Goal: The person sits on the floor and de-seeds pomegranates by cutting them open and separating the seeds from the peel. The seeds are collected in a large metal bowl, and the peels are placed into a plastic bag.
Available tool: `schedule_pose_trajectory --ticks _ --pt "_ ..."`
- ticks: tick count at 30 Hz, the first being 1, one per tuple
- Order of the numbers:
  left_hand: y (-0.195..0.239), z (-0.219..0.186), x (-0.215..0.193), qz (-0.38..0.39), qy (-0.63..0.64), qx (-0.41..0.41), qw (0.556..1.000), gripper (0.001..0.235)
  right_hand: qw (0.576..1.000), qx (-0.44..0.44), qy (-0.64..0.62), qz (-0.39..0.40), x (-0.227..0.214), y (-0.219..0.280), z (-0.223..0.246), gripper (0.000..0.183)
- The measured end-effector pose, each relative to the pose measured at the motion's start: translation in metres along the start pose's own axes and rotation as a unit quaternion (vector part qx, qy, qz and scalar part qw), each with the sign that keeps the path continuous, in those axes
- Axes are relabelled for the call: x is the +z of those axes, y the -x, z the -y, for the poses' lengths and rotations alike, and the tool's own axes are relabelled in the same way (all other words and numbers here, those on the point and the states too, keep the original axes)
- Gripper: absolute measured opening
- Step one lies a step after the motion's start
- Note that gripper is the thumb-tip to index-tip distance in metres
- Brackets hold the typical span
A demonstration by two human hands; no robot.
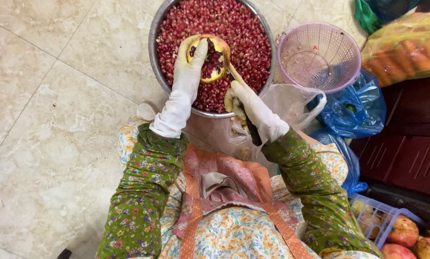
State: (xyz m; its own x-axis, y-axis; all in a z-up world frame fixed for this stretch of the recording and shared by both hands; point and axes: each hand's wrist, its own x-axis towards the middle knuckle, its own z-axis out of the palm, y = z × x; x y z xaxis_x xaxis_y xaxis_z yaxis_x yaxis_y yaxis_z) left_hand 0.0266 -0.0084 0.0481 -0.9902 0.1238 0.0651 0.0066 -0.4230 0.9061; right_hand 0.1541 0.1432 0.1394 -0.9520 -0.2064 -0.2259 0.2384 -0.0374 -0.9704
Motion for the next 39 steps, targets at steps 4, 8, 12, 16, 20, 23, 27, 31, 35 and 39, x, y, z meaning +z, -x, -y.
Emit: schedule_pose_trajectory --ticks 4,8,12,16,20,23,27,31,35,39 --pt "-0.003 -0.007 0.005 0.005 0.005 0.024 1.0 0.043 0.998 0.012 0.06 0.022 -0.004 -0.001 0.005 0.075" --pt "0.008 -0.019 0.008 0.038 -0.037 0.07 0.996 0.052 0.997 0.046 0.066 -0.021 -0.003 -0.006 0.005 0.074" --pt "0.006 -0.033 0.01 0.048 -0.071 0.023 0.996 0.055 0.998 0.002 -0.034 -0.054 -0.005 -0.014 -0.003 0.072" --pt "0.003 -0.039 0.008 0.051 -0.008 -0.115 0.992 0.054 0.996 -0.012 0.089 -0.029 -0.024 -0.016 -0.01 0.071" --pt "-0.001 -0.041 0.006 0.13 0.105 -0.192 0.967 0.064 0.994 0.021 0.104 -0.031 -0.038 -0.019 -0.017 0.072" --pt "0.005 -0.035 0.005 0.13 0.138 -0.299 0.935 0.069 0.998 0.003 0.069 -0.008 -0.043 -0.01 -0.023 0.072" --pt "0.001 -0.031 0.003 0.147 0.232 -0.339 0.9 0.078 0.982 -0.035 0.185 0.005 -0.046 -0.009 -0.005 0.067" --pt "-0.005 -0.02 0.004 0.011 0.196 -0.207 0.958 0.079 0.994 0.039 0.094 -0.033 -0.022 0.002 0.007 0.072" --pt "-0.013 -0.004 0.007 -0.052 0.115 -0.065 0.99 0.07 0.999 0.038 -0.032 -0.014 0.003 0.001 0.01 0.076" --pt "-0.01 0.011 0.012 -0.054 0.031 0.025 0.998 0.059 0.996 0.063 -0.057 -0.033 0.007 -0.013 0.005 0.075"
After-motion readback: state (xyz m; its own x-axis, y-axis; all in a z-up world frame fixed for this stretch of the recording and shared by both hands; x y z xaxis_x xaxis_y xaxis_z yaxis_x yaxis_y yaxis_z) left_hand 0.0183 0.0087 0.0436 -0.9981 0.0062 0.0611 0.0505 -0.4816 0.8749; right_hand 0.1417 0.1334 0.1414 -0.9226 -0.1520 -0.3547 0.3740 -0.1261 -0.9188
